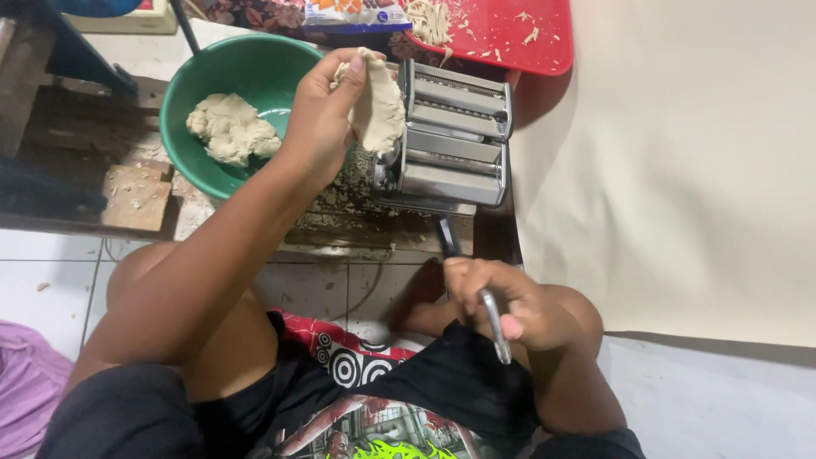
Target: The person prepares dough by hand, flattens it into a sheet, and then passes the sheet through a manual pasta machine by turning a crank handle.
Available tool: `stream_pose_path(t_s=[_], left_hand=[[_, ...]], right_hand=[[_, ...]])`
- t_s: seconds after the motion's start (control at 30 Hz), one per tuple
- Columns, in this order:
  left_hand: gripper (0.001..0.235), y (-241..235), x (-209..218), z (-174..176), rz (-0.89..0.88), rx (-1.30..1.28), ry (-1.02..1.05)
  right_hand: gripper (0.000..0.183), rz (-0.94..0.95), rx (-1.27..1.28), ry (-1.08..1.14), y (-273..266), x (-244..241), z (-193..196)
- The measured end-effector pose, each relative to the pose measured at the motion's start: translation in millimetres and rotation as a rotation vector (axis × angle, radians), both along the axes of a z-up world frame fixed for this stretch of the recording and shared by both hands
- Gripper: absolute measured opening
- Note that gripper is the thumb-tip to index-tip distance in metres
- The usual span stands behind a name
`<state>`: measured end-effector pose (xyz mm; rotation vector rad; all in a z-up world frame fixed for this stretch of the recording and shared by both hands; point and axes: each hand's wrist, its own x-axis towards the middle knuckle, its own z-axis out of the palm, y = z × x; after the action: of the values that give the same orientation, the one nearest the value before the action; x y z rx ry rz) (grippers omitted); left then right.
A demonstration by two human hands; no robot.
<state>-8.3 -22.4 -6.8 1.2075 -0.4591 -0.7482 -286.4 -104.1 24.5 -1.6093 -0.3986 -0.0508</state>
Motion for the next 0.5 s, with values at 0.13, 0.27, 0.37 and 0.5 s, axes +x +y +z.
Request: stream_pose_path(t_s=[0.13, 0.27, 0.37, 0.5], left_hand=[[0.032, -25, 8, -9, 0.004, -0.135, 0.243], [0.051, -44, 14, -6, 0.084, -0.153, 0.169], [0.039, -54, 18, -17, 0.063, -0.142, 0.082], [0.024, -58, 19, -36, 0.031, -0.156, 0.052]], right_hand=[[0.041, -0.467, 0.031, -0.048, -33, -3, -10], [0.055, -1.183, 0.066, -0.135, -86, 9, -43], [0.048, -1.398, -0.054, -0.041, -121, 12, -80], [0.046, -1.411, -0.048, 0.238, -133, 16, -97]])
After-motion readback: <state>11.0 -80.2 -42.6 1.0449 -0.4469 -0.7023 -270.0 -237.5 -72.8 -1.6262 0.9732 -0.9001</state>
